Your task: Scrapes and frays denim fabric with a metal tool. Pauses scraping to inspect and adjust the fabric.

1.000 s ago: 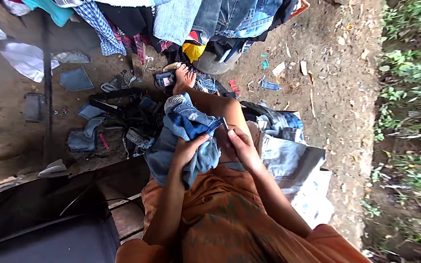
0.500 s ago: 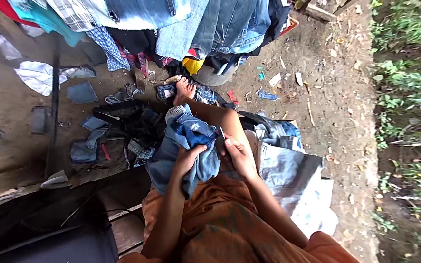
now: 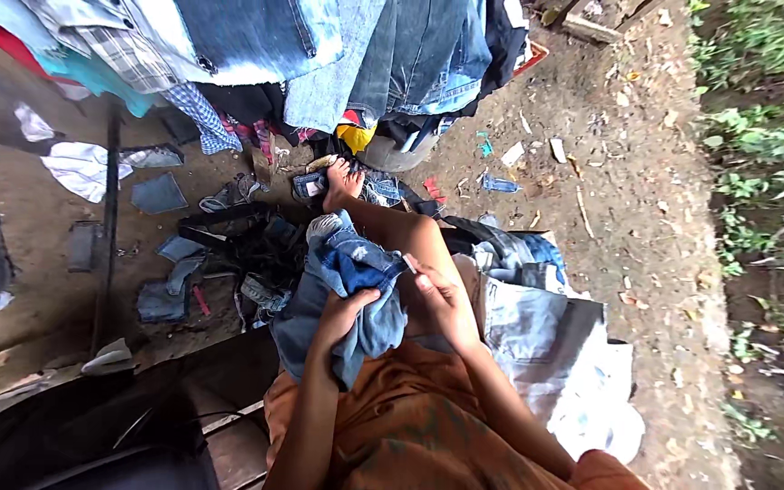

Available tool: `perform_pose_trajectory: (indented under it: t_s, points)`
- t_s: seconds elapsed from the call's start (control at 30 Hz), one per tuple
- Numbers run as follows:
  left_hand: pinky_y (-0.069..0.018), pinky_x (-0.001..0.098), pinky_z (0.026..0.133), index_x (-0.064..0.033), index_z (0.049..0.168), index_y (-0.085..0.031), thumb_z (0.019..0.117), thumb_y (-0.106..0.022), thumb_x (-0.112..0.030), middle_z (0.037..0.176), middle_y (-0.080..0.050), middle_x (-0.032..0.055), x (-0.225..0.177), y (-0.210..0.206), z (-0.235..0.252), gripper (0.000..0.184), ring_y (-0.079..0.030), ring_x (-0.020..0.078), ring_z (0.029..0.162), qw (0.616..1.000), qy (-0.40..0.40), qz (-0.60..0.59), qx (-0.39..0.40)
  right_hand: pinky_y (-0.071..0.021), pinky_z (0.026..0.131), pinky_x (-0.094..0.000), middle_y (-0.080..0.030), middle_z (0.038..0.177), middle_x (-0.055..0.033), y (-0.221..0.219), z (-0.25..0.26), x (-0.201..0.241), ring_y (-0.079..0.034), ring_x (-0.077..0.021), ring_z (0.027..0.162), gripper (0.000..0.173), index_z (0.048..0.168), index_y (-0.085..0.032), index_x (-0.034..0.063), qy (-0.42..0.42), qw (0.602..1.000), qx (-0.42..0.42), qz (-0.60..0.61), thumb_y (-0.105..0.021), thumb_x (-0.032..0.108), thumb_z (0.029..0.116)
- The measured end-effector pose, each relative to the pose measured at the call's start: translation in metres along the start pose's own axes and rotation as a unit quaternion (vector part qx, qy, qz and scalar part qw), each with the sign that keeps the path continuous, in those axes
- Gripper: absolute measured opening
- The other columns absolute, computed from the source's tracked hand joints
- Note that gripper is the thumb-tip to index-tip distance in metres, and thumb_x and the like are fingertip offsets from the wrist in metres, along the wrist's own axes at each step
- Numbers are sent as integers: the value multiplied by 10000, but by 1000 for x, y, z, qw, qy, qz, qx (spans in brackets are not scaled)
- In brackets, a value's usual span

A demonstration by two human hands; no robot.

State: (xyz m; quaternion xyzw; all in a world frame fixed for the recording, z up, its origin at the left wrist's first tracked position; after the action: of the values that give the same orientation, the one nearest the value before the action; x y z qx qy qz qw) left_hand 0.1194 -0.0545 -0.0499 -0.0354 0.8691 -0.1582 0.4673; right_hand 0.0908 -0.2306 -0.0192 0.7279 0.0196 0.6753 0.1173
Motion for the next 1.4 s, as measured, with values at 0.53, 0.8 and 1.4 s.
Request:
perform_pose_trajectory:
  t_s: [0.53,0.8,1.4]
  points:
    - [-571,230,922,65,1204,-552,838,-704,92,1005,-726,35,3,-2,4,398,-694,41,964,1000,-26,17,-3,-531,1028,-354,-699,1273,-139,3,1,-2,-670,-157,1173,358,1311,-679,19,57,988,39,-137,-510,204,1055]
    - [-574,226,912,43,1167,-572,843,-695,93,974,-729,11,5,-1,6,350,-694,28,944,1000,-20,17,6,-576,908,-363,-703,1248,-130,4,1,3,-701,-141,1033,442,1394,-611,31,55,978,107,-168,-539,296,1048]
    - [-566,246,950,71,1252,-563,795,-816,12,1070,-723,74,7,-13,10,526,-690,61,1010,996,-8,81,20,-367,501,-140,-478,730,161,116,13,17,-413,46,548,602,1453,-429,149,-67,993,-98,5,-595,450,959]
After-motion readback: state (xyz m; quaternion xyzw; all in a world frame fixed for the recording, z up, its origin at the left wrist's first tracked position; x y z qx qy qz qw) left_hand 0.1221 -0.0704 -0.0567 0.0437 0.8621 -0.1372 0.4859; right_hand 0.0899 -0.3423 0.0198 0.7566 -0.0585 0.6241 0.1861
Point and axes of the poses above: each hand's wrist, its own z-axis towards the middle knuckle, its own y-axis out of the back of the hand, x = y × z, the point moved 7 cm from there along z, towards the middle knuckle
